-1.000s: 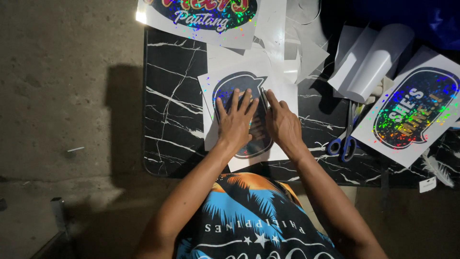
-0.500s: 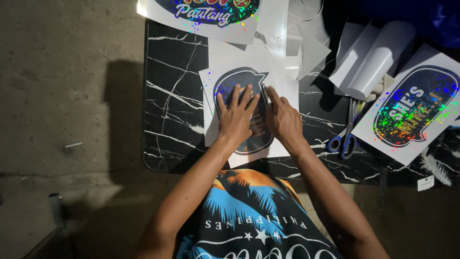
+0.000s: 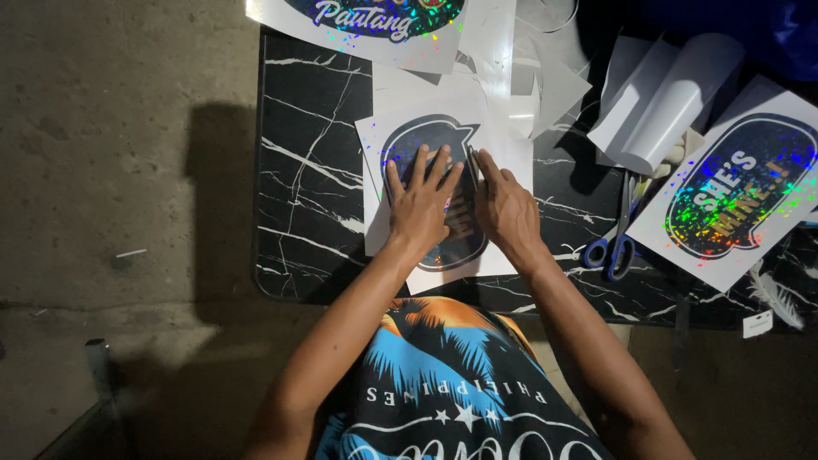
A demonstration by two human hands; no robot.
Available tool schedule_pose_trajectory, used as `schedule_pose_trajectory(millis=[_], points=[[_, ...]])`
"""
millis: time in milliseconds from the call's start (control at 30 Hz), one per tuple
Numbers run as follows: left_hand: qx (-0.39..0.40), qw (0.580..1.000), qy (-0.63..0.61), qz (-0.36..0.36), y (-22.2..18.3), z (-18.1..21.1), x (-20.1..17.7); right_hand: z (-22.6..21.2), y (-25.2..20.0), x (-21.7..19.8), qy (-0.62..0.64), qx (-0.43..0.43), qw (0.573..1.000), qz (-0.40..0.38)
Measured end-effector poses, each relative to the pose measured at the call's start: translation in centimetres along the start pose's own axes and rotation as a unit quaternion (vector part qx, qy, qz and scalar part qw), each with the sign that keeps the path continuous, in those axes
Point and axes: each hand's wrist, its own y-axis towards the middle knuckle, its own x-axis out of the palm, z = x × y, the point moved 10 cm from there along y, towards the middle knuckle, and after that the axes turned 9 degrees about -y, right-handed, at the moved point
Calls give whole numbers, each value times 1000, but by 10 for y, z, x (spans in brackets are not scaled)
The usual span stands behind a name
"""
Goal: Cut out printed holographic stickers using a utility knife.
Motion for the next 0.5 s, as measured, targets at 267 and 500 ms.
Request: schedule_pose_trajectory(millis=[267, 500], points=[[-3, 1000, -1, -11, 0, 1, -2, 1, -3, 0, -10, 2, 1000, 1], [-7, 1000, -11, -13, 1, 0, 0, 2, -4, 1, -11, 3, 1000, -3]])
